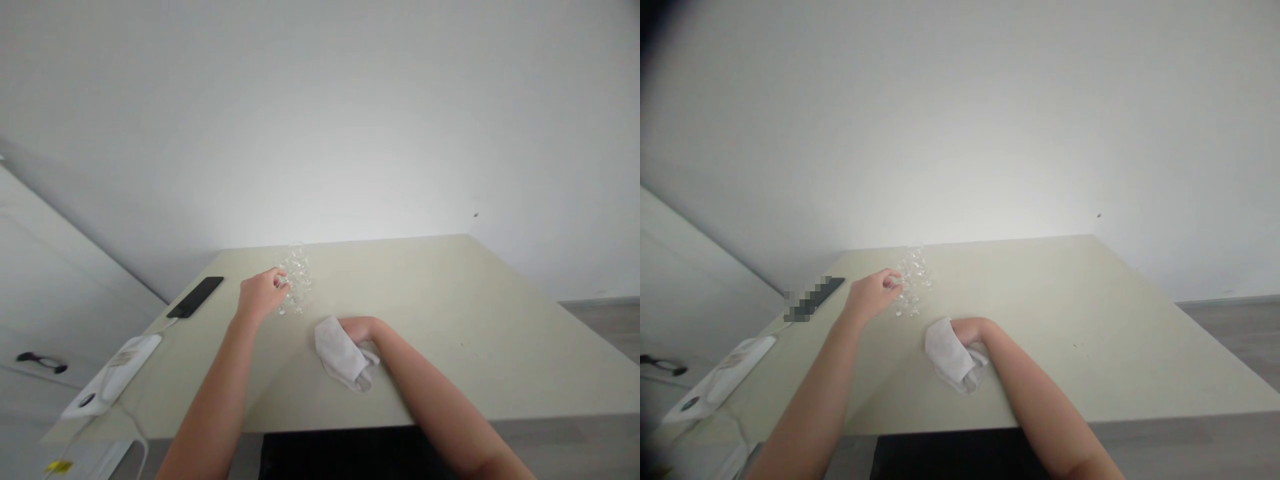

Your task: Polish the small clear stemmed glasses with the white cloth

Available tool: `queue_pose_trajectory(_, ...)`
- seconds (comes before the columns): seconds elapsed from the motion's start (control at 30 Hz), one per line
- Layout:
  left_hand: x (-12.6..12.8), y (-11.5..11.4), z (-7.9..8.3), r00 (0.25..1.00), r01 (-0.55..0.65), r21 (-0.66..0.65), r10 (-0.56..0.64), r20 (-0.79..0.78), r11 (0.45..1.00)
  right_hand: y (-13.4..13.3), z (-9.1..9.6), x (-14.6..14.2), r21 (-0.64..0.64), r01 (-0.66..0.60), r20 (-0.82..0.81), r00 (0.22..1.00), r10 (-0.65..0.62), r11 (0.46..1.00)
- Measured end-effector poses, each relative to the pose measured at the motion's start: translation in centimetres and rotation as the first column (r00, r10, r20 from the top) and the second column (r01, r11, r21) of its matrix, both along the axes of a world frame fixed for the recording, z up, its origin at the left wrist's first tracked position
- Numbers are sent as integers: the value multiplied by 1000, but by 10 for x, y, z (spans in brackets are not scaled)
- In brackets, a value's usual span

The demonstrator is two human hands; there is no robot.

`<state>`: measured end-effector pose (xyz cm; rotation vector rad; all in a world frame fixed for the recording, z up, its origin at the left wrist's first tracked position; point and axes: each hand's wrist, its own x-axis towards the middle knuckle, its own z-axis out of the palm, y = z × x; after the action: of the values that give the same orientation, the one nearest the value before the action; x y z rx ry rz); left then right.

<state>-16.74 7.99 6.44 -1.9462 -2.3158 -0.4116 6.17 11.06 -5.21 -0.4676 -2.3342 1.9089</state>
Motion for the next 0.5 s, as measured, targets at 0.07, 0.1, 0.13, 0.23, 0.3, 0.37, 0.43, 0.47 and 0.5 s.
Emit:
queue_pose_trajectory(0.07, 0, 2, 3, 1000, -7, -25, 6, -20, 1000, 1, -1, 0, 5, 1, 4, 1000, -1, 1000)
queue_pose_trajectory(0.1, 0, 3, 4, 1000, -8, -41, 7, -27, 999, 1, -1, 0, 2, 0, 1, 1000, 0, 1000)
queue_pose_trajectory(0.13, 0, 4, 6, 999, -8, -58, 7, -31, 998, 1, -2, 0, -1, -1, -6, 1000, 1, 1000)
queue_pose_trajectory(0.23, 0, 7, 9, 999, -10, -102, 6, -35, 995, 0, -1, 0, -20, 3, -7, 1000, -3, 1000)
queue_pose_trajectory(0.3, -1, 8, 12, 999, -15, -122, 10, -37, 992, -1, 2, 1, -21, 23, -6, 1000, -24, 999)
queue_pose_trajectory(0.37, -2, 7, 15, 999, -20, -139, 14, -40, 990, -2, 3, 1, -11, 42, -12, 999, -42, 999)
queue_pose_trajectory(0.43, -3, 3, 20, 998, -22, -125, 15, -57, 992, -3, 3, 0, -6, 48, -14, 999, -48, 999)
queue_pose_trajectory(0.47, -2, 0, 23, 997, -22, -88, 16, -71, 996, -3, 2, 0, -10, 46, -13, 999, -46, 999)
queue_pose_trajectory(0.5, 0, -5, 26, 997, -18, -20, 16, -81, 1000, -3, 0, 0, -19, 47, -9, 999, -47, 999)
